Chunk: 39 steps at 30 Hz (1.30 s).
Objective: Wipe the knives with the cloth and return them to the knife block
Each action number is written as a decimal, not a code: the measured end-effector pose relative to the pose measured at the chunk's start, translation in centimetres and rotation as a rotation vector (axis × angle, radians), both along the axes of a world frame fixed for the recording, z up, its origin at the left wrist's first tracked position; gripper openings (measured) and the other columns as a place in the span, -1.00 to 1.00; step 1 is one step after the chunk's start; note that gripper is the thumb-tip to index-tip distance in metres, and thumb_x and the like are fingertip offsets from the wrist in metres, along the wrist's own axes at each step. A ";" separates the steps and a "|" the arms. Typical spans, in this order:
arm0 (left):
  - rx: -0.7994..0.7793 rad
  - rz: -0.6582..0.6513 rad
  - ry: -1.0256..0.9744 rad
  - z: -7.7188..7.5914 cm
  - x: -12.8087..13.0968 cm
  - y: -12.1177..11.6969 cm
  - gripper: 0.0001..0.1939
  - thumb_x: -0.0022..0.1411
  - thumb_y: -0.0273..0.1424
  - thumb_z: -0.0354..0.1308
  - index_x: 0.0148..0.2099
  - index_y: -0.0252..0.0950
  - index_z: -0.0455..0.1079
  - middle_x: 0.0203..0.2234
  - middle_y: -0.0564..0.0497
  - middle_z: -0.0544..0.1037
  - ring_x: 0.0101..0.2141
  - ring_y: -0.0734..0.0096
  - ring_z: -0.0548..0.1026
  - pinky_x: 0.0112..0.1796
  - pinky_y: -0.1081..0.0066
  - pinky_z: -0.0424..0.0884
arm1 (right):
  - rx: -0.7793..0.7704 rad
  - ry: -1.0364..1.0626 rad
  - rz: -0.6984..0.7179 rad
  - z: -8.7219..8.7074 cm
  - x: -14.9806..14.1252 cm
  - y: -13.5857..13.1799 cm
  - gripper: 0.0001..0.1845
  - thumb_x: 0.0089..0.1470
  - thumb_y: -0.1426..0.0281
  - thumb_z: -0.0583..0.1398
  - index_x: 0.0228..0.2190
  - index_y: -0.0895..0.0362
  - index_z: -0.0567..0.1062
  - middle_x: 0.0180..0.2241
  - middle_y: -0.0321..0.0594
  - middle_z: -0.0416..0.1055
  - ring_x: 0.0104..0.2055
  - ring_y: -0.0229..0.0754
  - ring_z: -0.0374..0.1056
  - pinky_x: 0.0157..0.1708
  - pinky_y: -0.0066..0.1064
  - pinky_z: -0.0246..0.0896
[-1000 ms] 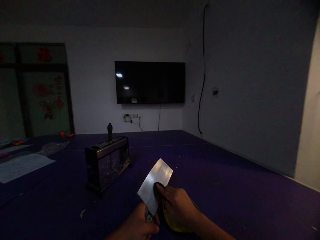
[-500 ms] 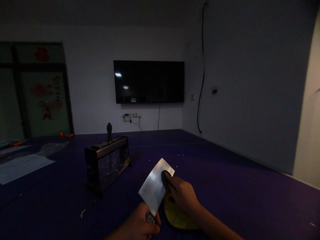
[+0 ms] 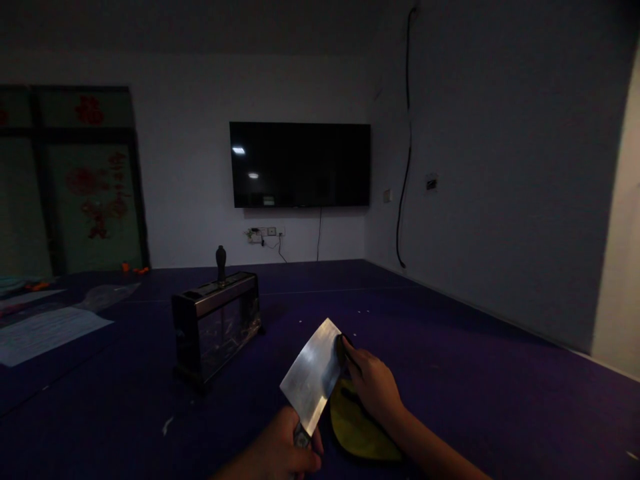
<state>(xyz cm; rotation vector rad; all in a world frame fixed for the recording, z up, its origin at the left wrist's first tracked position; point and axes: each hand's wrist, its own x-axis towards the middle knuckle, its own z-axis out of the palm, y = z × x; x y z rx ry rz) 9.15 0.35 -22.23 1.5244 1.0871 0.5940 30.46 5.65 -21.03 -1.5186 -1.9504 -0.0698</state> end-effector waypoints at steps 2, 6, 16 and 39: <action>-0.012 0.014 0.001 0.0 0.0 0.0 -0.75 -0.21 -0.53 0.13 -0.36 -0.31 0.27 -0.67 0.23 0.27 -0.69 0.66 0.18 -0.61 0.56 0.06 | -0.004 -0.017 0.023 0.1 -0.1 -0.2 -0.49 0.09 0.48 -0.05 0.10 0.14 0.25 -0.20 -0.08 0.47 -0.20 -0.14 0.39 -0.22 -0.40 0.20; -0.016 0.005 -0.014 0.0 0.1 -0.1 -0.77 -0.21 -0.54 0.12 -0.38 -0.31 0.26 -0.71 0.24 0.24 -0.70 0.65 0.17 -0.62 0.56 0.04 | -0.028 -0.088 0.083 0.3 -0.6 -0.8 -0.45 0.06 0.50 -0.04 0.12 0.13 0.22 -0.21 -0.08 0.48 -0.20 -0.13 0.39 -0.23 -0.39 0.21; -0.016 0.005 -0.027 0.1 0.1 -0.1 -0.73 -0.21 -0.54 0.13 -0.34 -0.32 0.26 -0.66 0.22 0.28 -0.68 0.63 0.20 -0.60 0.54 0.07 | -0.013 -0.279 0.297 0.7 -2.2 -2.5 -0.42 0.00 0.53 0.00 0.10 0.14 0.24 -0.28 -0.10 0.47 -0.33 -0.16 0.39 -0.34 -0.45 0.20; -0.012 0.015 -0.048 -0.5 0.0 0.1 -0.68 -0.22 -0.53 0.14 -0.31 -0.31 0.23 -0.61 0.20 0.32 -0.67 0.65 0.22 -0.60 0.56 0.09 | 0.025 -0.346 0.317 0.4 -2.4 -2.8 -0.37 -0.05 0.53 0.02 0.12 0.10 0.22 -0.28 -0.13 0.46 -0.36 -0.15 0.38 -0.38 -0.44 0.19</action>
